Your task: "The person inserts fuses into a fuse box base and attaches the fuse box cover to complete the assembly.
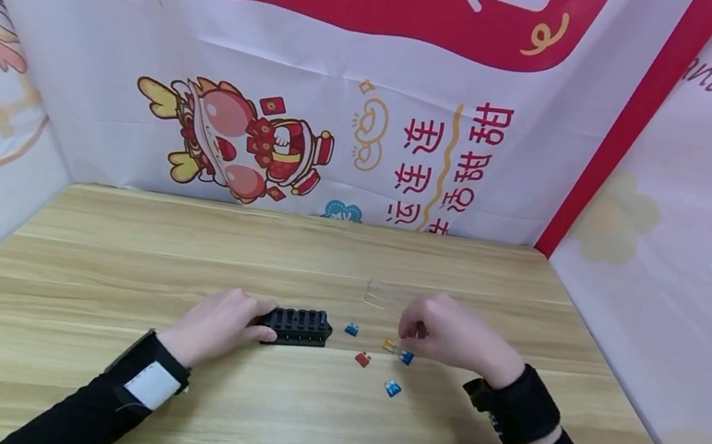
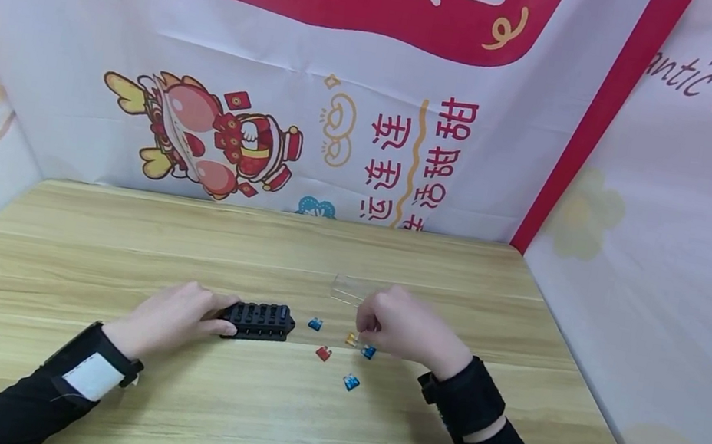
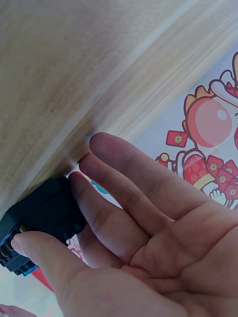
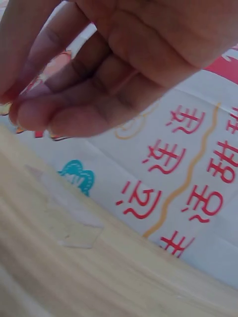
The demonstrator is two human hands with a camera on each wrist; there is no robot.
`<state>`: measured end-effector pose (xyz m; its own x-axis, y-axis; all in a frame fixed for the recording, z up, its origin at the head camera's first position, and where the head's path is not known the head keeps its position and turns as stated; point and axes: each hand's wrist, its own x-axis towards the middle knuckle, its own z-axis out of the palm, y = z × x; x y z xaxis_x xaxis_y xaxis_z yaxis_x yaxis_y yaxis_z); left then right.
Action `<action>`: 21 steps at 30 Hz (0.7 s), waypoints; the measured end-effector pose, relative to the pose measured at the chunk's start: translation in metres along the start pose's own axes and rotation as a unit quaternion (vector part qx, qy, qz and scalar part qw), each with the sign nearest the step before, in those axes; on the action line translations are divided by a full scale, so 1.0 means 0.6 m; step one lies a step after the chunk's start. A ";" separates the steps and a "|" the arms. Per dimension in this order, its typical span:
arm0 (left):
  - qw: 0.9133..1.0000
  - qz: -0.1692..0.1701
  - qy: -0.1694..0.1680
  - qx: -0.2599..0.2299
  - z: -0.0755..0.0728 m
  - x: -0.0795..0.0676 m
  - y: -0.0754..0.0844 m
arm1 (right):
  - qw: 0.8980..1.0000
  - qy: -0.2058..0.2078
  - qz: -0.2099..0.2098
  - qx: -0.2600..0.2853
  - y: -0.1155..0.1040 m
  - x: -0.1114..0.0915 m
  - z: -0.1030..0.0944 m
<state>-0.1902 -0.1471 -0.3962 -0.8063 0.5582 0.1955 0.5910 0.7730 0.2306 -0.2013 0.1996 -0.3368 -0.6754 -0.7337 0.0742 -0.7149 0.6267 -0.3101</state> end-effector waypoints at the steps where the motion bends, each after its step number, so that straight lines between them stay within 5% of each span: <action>1: 1.000 0.000 0.001 0.000 -0.001 0.000 0.000 | 1.000 -0.001 -0.011 -0.002 -0.002 -0.001 0.004; 7: 1.000 0.001 0.002 0.005 -0.002 0.000 -0.001 | 0.998 -0.024 -0.060 -0.009 -0.017 -0.008 0.022; 21: 1.000 -0.002 0.000 0.007 -0.001 -0.004 -0.001 | 0.994 -0.097 -0.048 0.006 -0.026 -0.007 0.045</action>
<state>-0.1888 -0.1490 -0.3963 -0.8091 0.5546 0.1944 0.5869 0.7799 0.2178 -0.1825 0.1857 -0.3582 -0.5559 -0.8273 -0.0806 -0.7711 0.5495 -0.3216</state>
